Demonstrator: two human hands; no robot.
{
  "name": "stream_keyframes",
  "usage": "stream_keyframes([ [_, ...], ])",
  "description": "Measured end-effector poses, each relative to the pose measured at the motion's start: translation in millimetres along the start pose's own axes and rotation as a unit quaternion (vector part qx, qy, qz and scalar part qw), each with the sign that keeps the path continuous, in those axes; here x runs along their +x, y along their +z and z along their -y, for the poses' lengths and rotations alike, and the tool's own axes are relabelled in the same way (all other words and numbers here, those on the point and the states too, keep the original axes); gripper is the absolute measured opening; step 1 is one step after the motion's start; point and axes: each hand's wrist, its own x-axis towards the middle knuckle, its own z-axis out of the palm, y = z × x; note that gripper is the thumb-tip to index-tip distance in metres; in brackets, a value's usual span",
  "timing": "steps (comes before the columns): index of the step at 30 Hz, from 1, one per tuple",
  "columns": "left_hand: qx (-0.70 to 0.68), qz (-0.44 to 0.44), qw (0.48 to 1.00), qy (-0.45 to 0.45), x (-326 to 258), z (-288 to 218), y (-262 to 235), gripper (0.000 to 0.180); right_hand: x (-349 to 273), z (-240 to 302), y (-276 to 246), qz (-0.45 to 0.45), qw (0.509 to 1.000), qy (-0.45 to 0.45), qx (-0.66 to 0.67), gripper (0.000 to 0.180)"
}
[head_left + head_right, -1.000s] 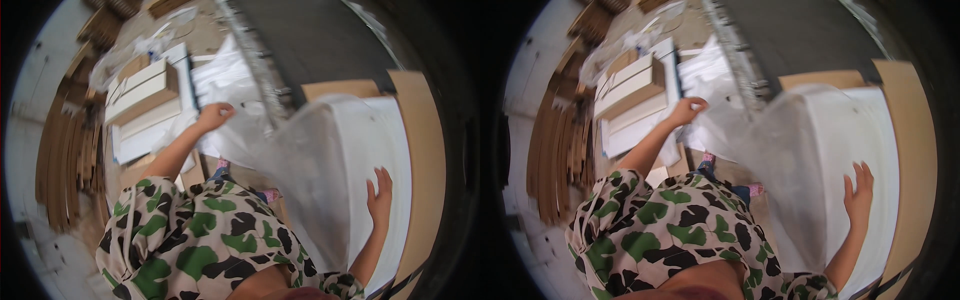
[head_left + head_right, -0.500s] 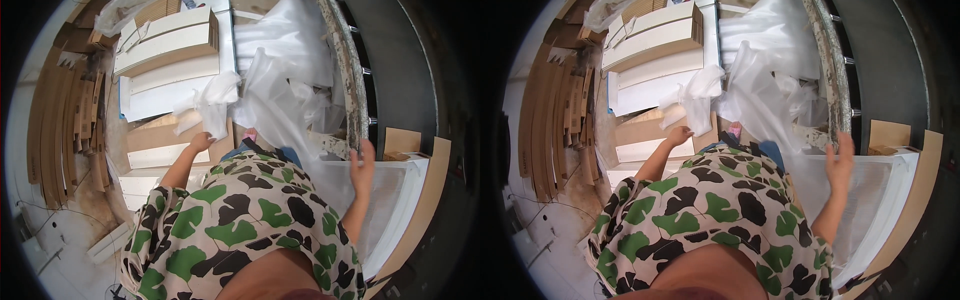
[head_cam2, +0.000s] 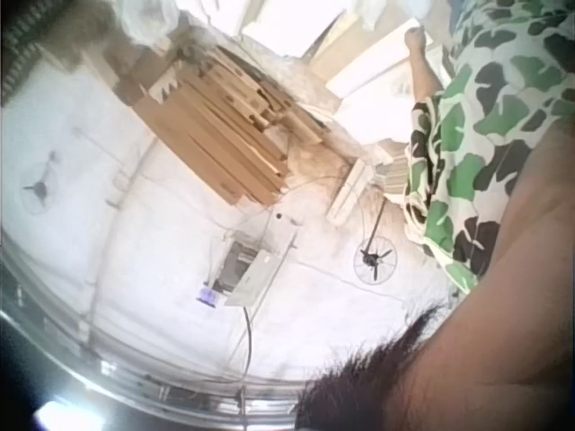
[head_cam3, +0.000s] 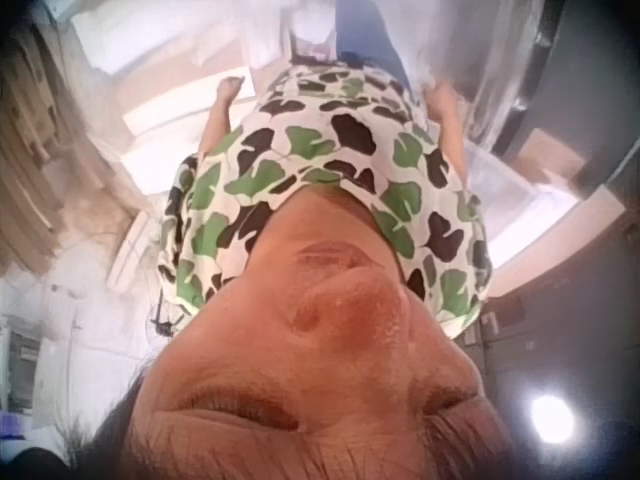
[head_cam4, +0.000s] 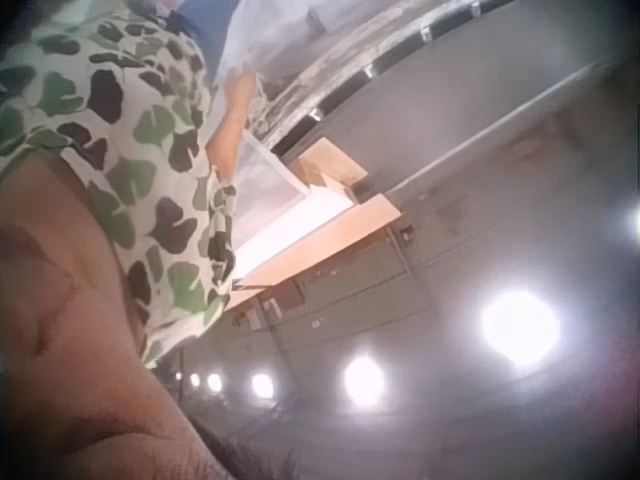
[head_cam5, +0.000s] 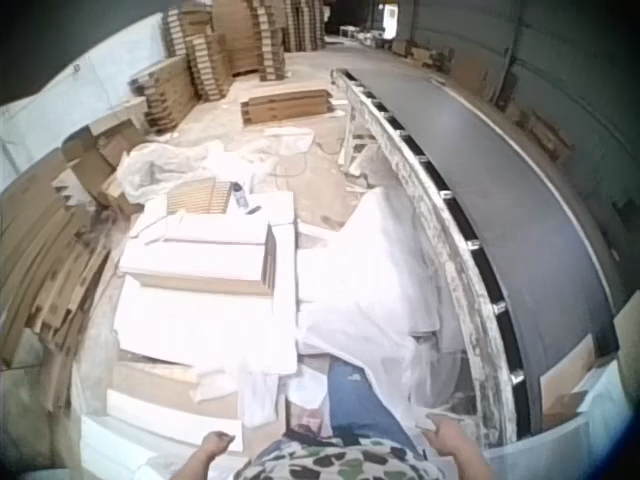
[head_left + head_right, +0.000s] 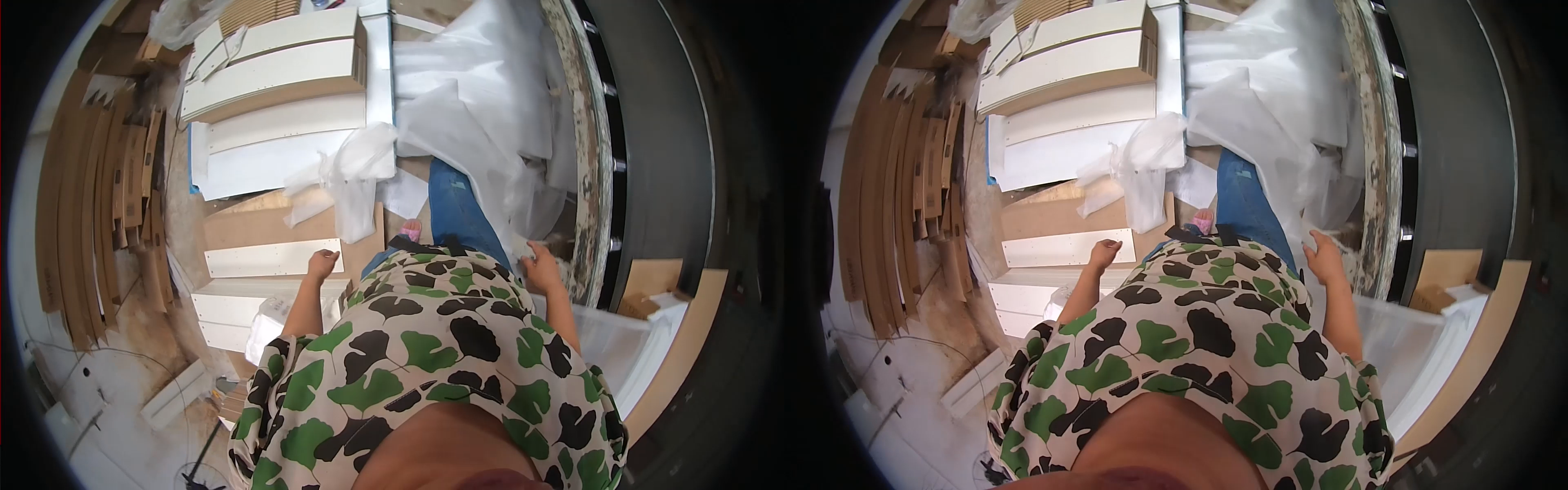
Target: The person places long white furniture panels into a cardboard box lined with foam on a conveyor belt, then covers them with a layer of foam sheeting.
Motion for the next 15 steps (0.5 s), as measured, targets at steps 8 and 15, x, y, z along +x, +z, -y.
stream_keyframes([
  [8, 0.018, 0.029, 0.999, 0.034, 32, -122, 14, 0.042, 145, -31, 10, 0.067, 0.995, -0.078, 0.006, 0.042],
  [15, 0.075, 0.011, 0.996, 0.050, 77, -243, -28, 0.043, 257, -23, -77, 0.087, 0.993, -0.075, 0.030, 0.042],
])
